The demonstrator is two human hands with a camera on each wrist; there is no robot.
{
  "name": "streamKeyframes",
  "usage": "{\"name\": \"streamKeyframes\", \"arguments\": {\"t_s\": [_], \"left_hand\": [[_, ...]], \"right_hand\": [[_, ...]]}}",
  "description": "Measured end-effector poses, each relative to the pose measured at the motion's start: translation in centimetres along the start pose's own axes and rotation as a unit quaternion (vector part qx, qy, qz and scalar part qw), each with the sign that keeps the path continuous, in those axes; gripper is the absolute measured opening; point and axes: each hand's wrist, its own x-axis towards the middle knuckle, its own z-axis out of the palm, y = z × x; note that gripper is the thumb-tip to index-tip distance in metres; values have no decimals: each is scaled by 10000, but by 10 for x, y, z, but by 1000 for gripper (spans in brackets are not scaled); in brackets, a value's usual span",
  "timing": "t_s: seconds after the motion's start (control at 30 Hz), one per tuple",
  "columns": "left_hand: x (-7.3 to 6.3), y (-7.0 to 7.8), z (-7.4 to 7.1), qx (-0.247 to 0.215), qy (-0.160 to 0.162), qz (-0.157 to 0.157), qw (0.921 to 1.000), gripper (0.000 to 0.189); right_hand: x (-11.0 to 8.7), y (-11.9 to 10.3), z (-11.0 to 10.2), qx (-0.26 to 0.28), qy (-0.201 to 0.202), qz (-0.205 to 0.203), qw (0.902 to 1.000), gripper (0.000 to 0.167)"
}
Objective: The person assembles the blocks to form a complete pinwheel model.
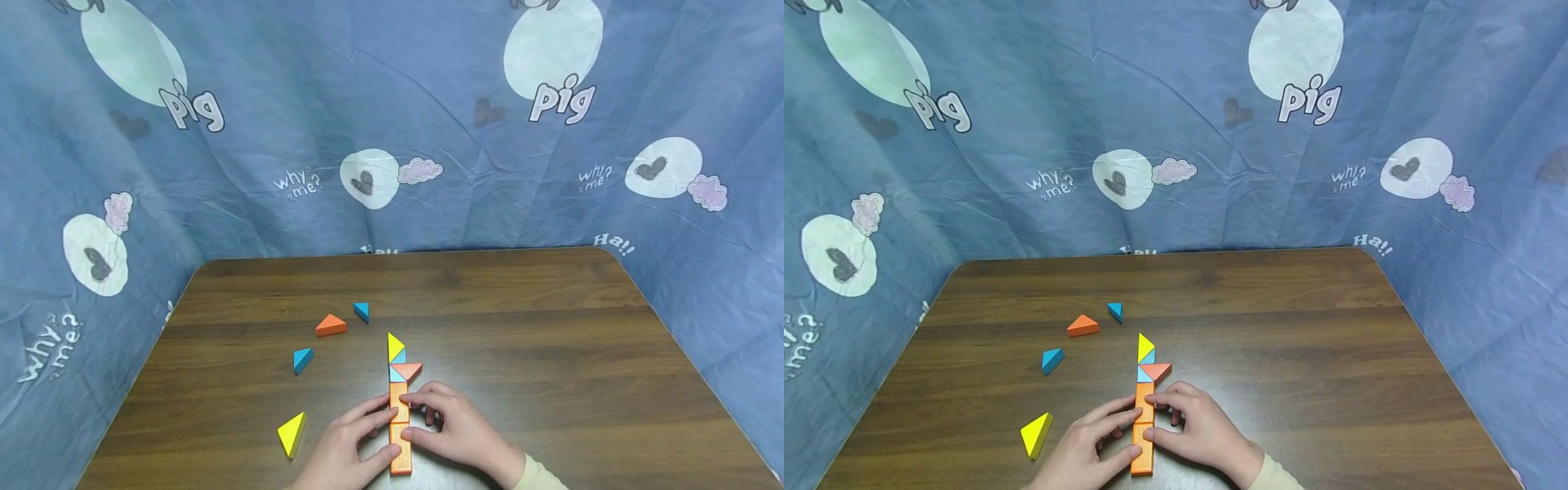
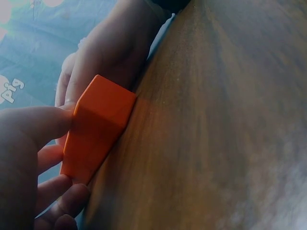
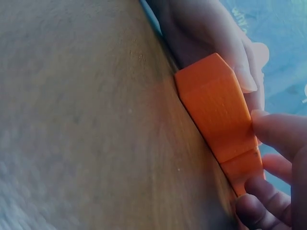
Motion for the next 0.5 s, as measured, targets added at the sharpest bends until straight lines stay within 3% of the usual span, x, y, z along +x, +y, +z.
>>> {"name": "streamKeyframes", "arguments": {"t_s": [0.5], "left_hand": [[-1, -1, 0, 18, 74, 87, 9999, 47]], "right_hand": [[1, -3, 2, -133, 27, 159, 9998, 39]]}}
